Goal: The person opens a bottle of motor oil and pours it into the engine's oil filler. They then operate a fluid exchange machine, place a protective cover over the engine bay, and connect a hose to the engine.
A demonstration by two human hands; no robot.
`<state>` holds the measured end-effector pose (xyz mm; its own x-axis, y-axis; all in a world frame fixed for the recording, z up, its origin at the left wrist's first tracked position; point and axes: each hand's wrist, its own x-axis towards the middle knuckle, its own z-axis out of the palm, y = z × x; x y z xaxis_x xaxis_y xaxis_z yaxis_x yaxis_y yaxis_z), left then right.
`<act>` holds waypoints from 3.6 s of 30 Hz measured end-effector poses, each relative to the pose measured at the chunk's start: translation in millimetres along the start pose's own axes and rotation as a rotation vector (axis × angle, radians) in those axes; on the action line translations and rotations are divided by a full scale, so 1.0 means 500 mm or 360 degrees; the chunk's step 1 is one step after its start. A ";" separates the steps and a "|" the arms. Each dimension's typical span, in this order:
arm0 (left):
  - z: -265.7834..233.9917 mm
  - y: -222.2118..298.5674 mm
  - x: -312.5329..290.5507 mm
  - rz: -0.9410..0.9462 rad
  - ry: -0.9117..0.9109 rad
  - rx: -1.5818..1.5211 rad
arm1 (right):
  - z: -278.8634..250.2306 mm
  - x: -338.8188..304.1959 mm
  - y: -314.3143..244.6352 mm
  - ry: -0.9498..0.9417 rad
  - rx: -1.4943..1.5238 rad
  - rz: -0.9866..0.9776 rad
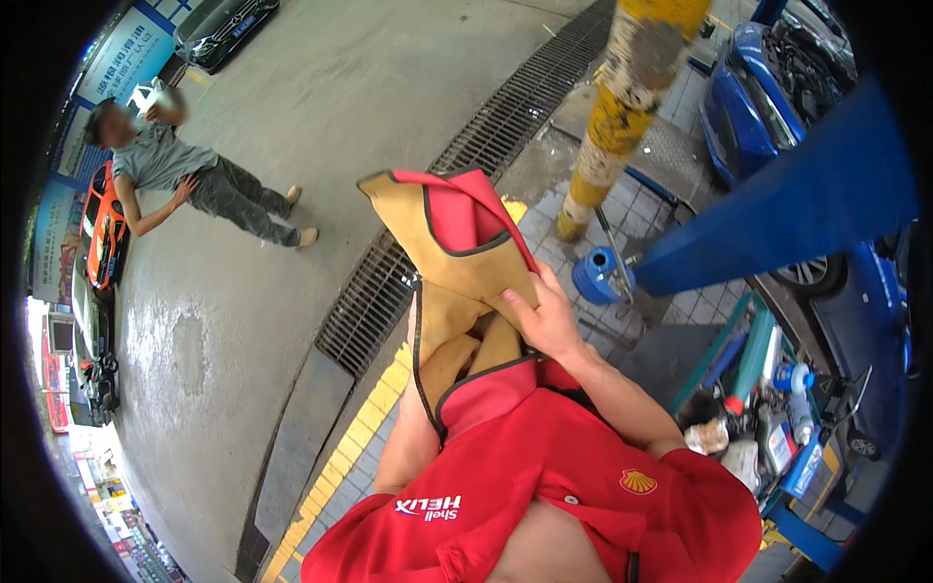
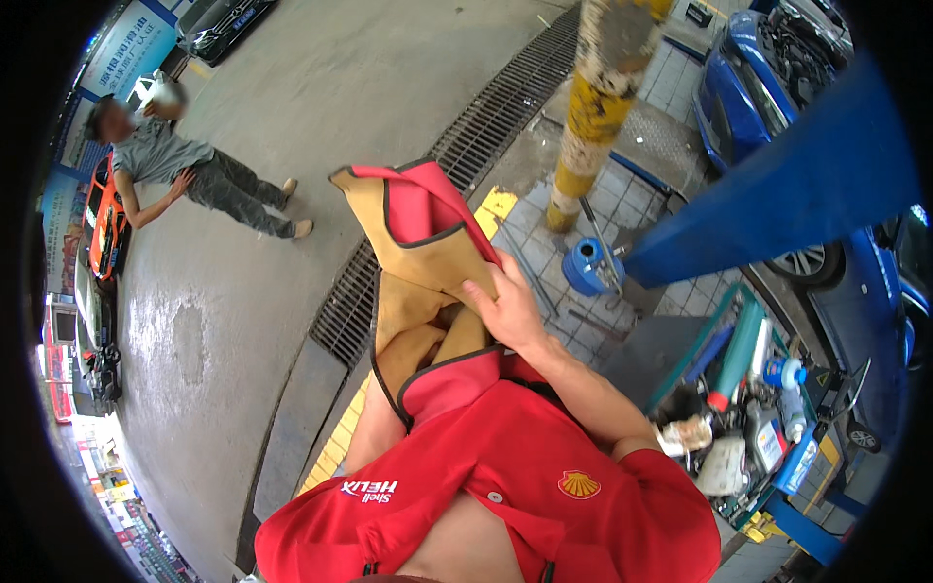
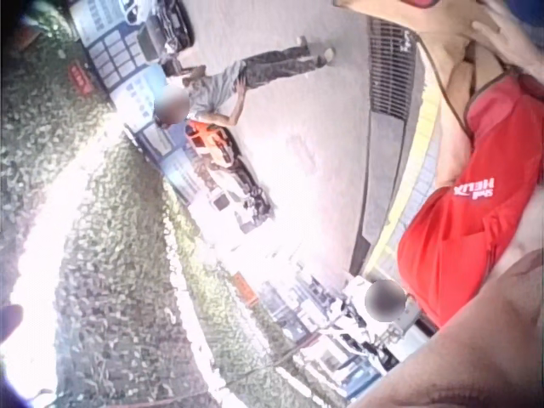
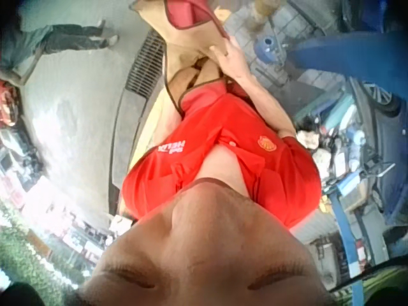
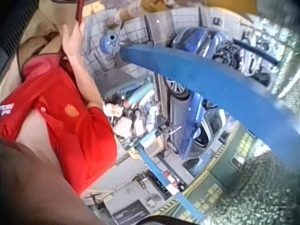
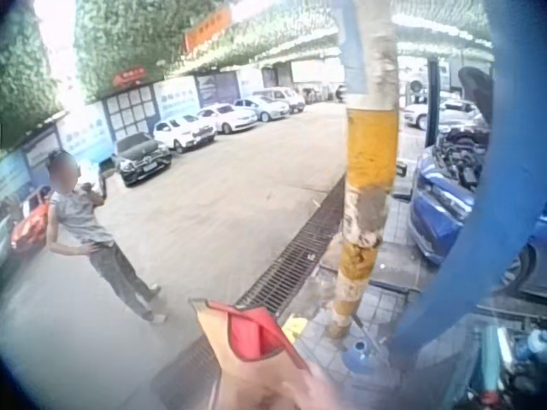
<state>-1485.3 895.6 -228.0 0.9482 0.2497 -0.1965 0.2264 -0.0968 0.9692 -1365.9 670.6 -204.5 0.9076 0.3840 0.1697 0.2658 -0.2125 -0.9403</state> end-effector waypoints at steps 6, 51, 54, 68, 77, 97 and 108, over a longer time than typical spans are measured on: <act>-0.206 0.058 0.399 0.0268 0.0004 0.0283 | 0.040 0.438 0.074 0.0612 0.1044 0.0763; 0.889 0.161 2.324 -0.1389 -0.1902 0.0540 | -1.178 1.519 -0.213 0.1709 0.0403 -0.0971; 1.012 0.140 2.374 -0.1867 -0.1698 0.0375 | -1.251 1.448 -0.195 0.2262 0.0153 -0.0871; 1.357 0.277 2.783 -0.2181 -0.1031 -0.0716 | -1.515 1.047 -0.393 0.3590 -0.0281 -0.0651; 1.400 0.639 3.005 -0.1241 -0.1148 -0.1118 | -1.495 0.795 -0.029 0.4093 0.0038 -0.0425; 2.113 1.104 2.592 -0.0572 -0.1251 -0.0810 | -2.092 0.272 0.421 0.4935 0.0377 -0.0641; 2.756 1.068 2.445 -0.0654 -0.1333 -0.0389 | -2.553 0.412 0.670 0.3720 0.0267 0.0019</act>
<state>102.0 -178.5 -155.0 0.6781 -0.5583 -0.4780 0.6133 0.0716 0.7866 -674.8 -468.5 -108.1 -0.3605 -0.9324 -0.0240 0.3505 -0.1116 -0.9299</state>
